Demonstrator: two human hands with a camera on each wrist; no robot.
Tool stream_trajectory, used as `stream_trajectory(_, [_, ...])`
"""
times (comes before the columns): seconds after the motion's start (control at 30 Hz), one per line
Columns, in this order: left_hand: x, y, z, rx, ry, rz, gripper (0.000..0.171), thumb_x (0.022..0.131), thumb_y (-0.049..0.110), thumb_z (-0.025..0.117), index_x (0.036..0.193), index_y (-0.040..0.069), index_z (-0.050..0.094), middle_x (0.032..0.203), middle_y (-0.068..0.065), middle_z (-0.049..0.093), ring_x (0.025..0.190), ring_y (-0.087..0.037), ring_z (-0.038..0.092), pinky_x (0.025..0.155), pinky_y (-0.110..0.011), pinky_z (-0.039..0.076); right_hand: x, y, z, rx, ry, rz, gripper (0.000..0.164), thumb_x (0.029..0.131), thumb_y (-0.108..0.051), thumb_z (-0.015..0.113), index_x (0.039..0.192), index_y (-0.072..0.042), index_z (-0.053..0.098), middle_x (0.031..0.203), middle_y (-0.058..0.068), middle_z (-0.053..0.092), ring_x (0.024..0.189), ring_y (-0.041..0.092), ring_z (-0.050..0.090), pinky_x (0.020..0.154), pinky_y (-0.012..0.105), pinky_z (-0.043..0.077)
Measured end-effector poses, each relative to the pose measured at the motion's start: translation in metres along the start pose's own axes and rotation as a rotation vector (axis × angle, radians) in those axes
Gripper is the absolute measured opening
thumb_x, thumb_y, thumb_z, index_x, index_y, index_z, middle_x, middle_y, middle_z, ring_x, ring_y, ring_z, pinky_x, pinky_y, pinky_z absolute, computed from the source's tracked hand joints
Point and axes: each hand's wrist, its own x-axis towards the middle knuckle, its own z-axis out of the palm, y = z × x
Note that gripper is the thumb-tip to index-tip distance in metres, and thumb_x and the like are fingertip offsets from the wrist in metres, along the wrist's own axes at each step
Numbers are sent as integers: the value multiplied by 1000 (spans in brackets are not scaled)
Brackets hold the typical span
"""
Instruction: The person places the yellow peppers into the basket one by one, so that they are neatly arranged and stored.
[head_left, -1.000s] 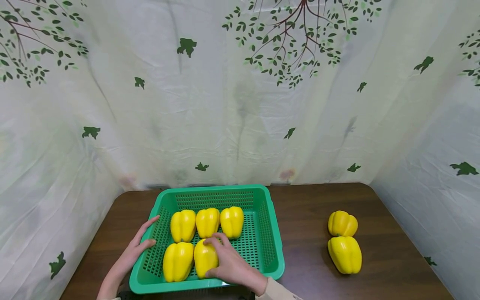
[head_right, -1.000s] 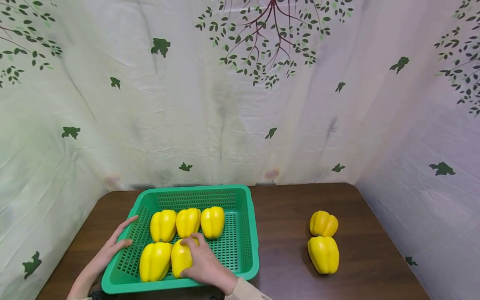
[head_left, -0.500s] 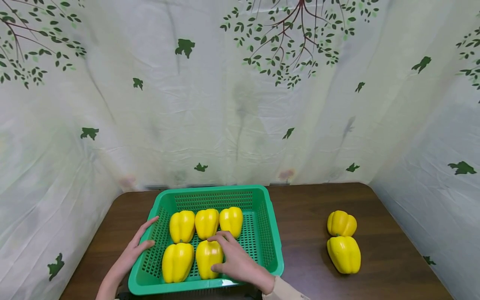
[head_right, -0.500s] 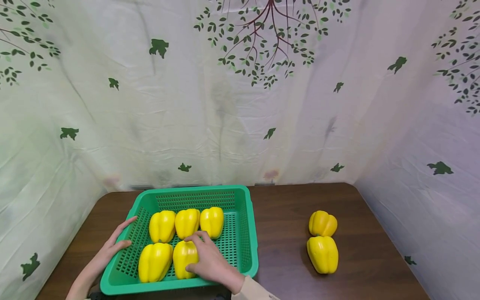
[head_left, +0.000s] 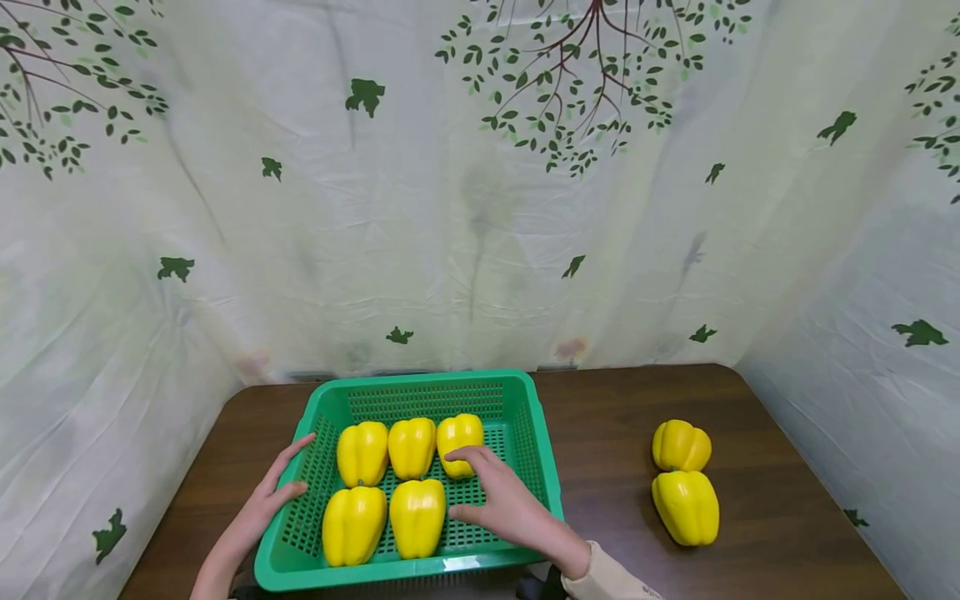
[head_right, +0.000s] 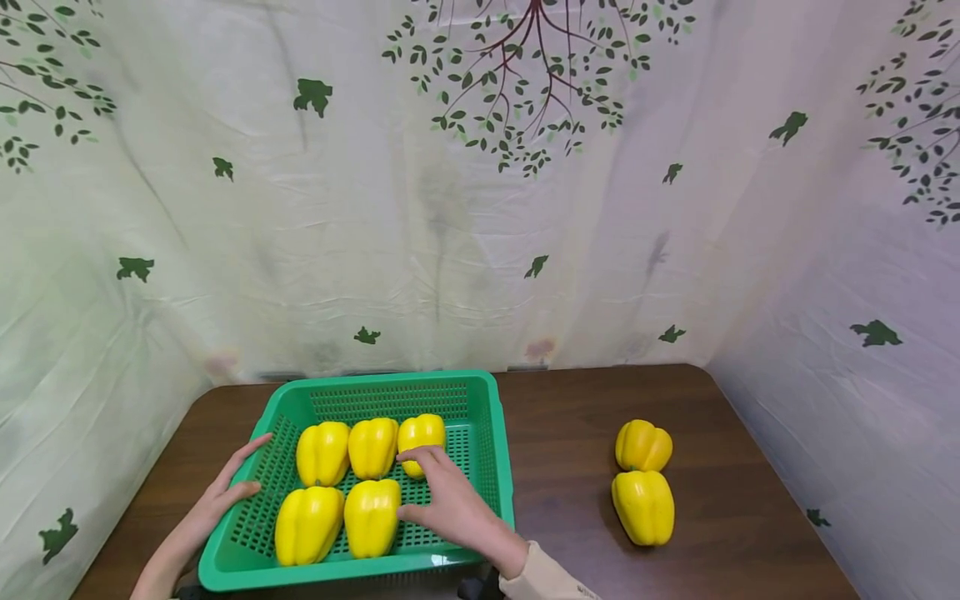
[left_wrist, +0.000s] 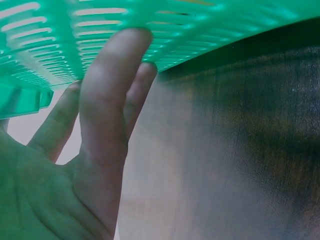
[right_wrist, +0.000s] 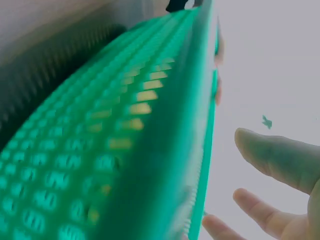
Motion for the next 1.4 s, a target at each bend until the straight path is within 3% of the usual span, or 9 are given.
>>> stream_trajectory(0.37, [1,0,0,-7,-2,-3,58,100,9,40,152,13,14,150,-27,1,104,2,52,78,-30,52,-9,16,-30,72,66,19,51,88,-21,70,134,-10,50,133,9,49,109,30,52,87,48,47])
stream_trajectory(0.8, [-1,1,1,-45,-5,-27,59,100,9,40,152,14,13,151,-27,1,105,-2,54,79,-34,53,-16,39,-60,110,189,21,42,89,-14,67,129,-10,53,123,10,57,101,33,59,81,42,49])
stream_trajectory(1.13, [-1,1,1,-53,-5,-27,58,100,9,40,152,13,12,151,-27,1,104,-2,55,78,-35,53,-26,60,-90,61,326,59,41,88,-4,67,126,-8,55,116,12,61,93,20,61,82,38,50])
stream_trajectory(1.4, [-1,1,1,-46,-4,-29,58,100,10,40,152,14,13,151,-26,0,104,-2,55,78,-34,53,-34,82,-112,-15,397,46,39,87,-6,69,124,-8,57,113,10,62,90,21,62,81,39,51])
